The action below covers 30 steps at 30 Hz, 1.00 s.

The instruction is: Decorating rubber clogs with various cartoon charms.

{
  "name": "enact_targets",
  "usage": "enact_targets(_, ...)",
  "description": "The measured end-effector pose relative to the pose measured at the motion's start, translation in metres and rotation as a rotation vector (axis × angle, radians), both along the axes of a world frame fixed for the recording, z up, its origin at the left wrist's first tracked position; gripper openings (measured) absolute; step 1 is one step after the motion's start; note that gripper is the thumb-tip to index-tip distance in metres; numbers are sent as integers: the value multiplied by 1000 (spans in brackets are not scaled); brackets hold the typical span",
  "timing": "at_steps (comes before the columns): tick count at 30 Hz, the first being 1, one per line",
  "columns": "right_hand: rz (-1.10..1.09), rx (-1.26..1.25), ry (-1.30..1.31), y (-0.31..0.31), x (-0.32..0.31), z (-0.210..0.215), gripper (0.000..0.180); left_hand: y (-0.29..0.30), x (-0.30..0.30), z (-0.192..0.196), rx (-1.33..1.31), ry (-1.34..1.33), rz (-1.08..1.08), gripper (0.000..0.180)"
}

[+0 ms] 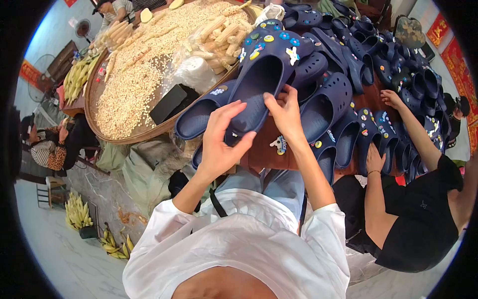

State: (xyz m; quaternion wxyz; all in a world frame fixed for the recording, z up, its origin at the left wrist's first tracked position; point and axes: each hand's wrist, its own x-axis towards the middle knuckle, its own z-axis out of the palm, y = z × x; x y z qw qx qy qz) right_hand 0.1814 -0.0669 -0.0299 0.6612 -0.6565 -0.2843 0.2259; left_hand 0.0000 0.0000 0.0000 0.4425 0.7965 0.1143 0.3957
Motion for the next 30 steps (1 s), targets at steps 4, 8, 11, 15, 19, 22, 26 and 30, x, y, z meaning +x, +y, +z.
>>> enact_targets(4, -24, -46, -40, 30, 25, 5, 86, 17, 16, -6, 443, 157, 190, 58)
enact_targets(8, -63, -82, -121, 60, 32, 9, 90, 42, 31, -22, 487, 146, 227, 39)
enact_targets(11, -90, -89, -144, 75, 41, 6, 93, 52, 45, -26, 462, 49, 221, 26)
enact_targets(15, -50, -81, -110, 88, 50, 7, 96, 66, 57, -21, 450, 37, 263, 27)
enact_targets(19, -112, 4, -244, 84, 56, -7, 85, 80, 68, -30, 427, 1, 261, 26)
enact_targets(22, -435, -88, -497, 75, 61, -19, 65, 78, 72, -40, 421, 31, 271, 26)
enact_targets(26, -486, -181, -424, 58, 76, -43, 62, 73, 78, -51, 452, 97, 240, 26)
enact_targets(30, -512, -101, -522, 23, 59, -49, 53, 78, 83, -62, 528, 145, 250, 27)
